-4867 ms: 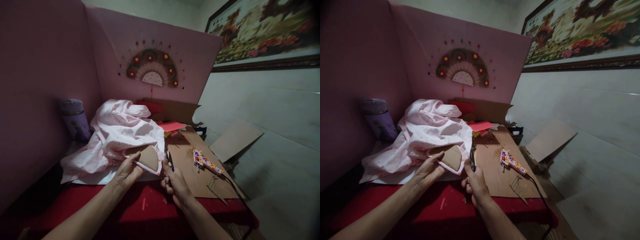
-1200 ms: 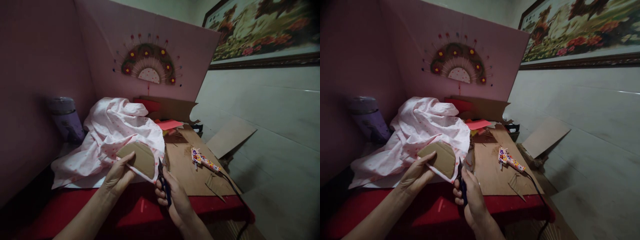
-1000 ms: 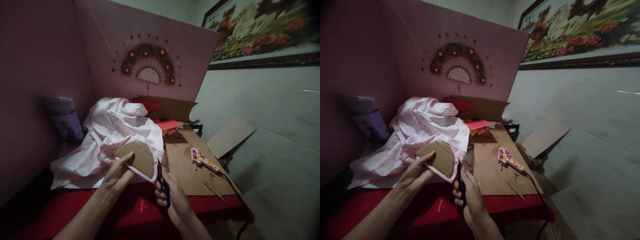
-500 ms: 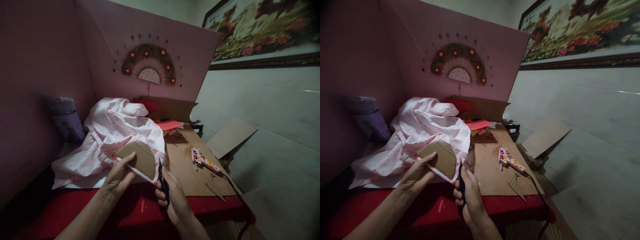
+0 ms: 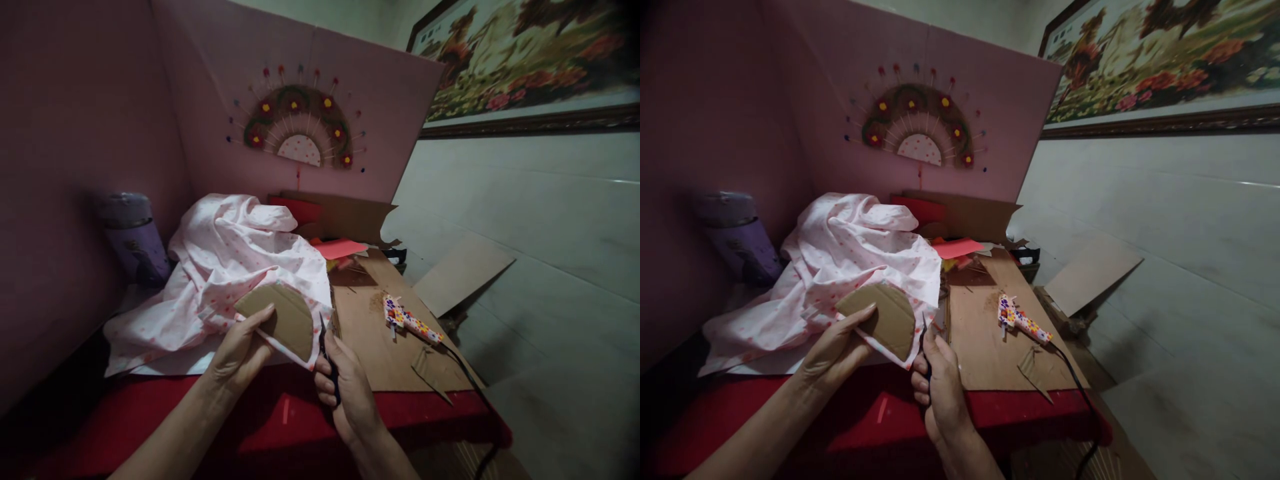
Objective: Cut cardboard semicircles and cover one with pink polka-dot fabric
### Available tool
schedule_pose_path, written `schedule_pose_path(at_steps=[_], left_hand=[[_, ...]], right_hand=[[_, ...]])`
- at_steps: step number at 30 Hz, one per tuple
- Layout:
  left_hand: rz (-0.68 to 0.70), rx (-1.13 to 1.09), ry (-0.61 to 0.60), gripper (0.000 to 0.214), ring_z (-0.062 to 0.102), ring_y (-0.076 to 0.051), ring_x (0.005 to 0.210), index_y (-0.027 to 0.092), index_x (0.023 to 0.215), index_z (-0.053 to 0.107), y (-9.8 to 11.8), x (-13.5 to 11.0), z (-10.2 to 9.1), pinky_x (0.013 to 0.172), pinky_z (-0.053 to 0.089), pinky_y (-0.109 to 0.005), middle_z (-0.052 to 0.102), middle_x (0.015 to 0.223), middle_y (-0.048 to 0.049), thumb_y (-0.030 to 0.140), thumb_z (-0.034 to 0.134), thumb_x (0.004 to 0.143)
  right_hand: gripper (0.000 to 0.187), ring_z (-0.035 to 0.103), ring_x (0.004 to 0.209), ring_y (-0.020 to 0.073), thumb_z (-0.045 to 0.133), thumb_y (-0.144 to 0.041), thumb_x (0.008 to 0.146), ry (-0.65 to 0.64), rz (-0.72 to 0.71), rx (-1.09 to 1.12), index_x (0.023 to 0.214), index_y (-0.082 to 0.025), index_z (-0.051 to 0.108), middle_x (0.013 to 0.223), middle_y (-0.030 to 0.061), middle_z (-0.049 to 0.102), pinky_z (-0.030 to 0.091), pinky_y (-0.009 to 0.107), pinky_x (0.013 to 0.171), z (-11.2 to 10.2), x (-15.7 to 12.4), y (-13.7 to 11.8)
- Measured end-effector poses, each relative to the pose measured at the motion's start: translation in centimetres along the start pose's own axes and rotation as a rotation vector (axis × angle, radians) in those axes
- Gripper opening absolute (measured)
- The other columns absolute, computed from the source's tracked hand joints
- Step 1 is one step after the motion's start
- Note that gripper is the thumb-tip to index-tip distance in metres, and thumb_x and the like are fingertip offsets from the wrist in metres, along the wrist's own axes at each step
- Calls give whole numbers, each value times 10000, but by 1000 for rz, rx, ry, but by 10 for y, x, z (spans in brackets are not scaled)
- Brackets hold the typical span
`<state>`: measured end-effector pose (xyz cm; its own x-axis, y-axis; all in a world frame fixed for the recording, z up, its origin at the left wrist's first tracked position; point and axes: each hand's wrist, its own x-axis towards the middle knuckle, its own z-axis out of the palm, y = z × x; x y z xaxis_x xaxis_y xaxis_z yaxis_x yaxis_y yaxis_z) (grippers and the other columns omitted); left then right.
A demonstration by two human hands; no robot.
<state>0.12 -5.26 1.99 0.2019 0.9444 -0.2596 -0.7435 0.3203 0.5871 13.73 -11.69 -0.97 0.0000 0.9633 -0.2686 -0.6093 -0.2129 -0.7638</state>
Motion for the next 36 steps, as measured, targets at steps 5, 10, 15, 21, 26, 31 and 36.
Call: schedule_pose_path(at_steps=[5, 10, 15, 21, 26, 31, 36], left_hand=[[8, 4, -14, 343, 664, -213, 843, 108, 1099, 598, 1, -1, 1, 836, 527, -373, 701, 926, -105, 27, 529, 772], [13, 6, -11, 331, 667, -212, 826, 103, 1090, 600, 0, -2, 2, 824, 532, -375, 704, 902, -105, 26, 514, 780], [31, 16, 0, 318, 667, -210, 822, 105, 1064, 613, 0, -2, 1, 822, 533, -373, 704, 905, -102, 21, 525, 770], [7, 32, -10, 315, 670, -206, 807, 107, 1059, 616, 0, -2, 1, 825, 532, -372, 708, 896, -103, 20, 522, 772], [0, 38, -9, 338, 672, -210, 809, 109, 1083, 607, -1, -2, 0, 830, 530, -386, 712, 881, -99, 16, 520, 770], [0, 33, -35, 371, 671, -217, 835, 109, 1113, 594, 1, -2, -1, 843, 524, -377, 712, 895, -104, 14, 536, 760], [9, 43, -15, 375, 674, -216, 825, 107, 1114, 592, 2, -3, 0, 837, 527, -375, 711, 888, -102, 7, 530, 758]], right_hand=[[372, 165, 367, 3, 584, -539, 761, 21, -20, -58, 763, -202, 426, 532, -104, 314, 54, 135, 325, -3, 2, 3], [358, 163, 359, 7, 573, -540, 767, 47, -26, -71, 814, -212, 436, 515, -110, 308, 37, 140, 326, -3, 1, 6], [363, 224, 373, 6, 556, -542, 783, 20, 5, -46, 783, -210, 408, 557, -95, 359, 98, 128, 331, -1, -2, 3], [388, 220, 362, 4, 570, -548, 769, 11, 24, -61, 740, -204, 392, 544, -98, 345, 96, 125, 321, -2, -1, -4], [406, 196, 355, 0, 565, -569, 759, 3, -3, -141, 743, -198, 400, 540, -101, 342, 69, 126, 314, -1, 0, -8], [462, 164, 351, -4, 542, -634, 733, 10, -78, -188, 731, -196, 393, 519, -111, 315, 55, 124, 312, -2, 2, -6], [485, 185, 335, -1, 514, -665, 728, 3, -49, -246, 721, -196, 393, 504, -109, 329, 52, 128, 306, -5, 0, -8]])
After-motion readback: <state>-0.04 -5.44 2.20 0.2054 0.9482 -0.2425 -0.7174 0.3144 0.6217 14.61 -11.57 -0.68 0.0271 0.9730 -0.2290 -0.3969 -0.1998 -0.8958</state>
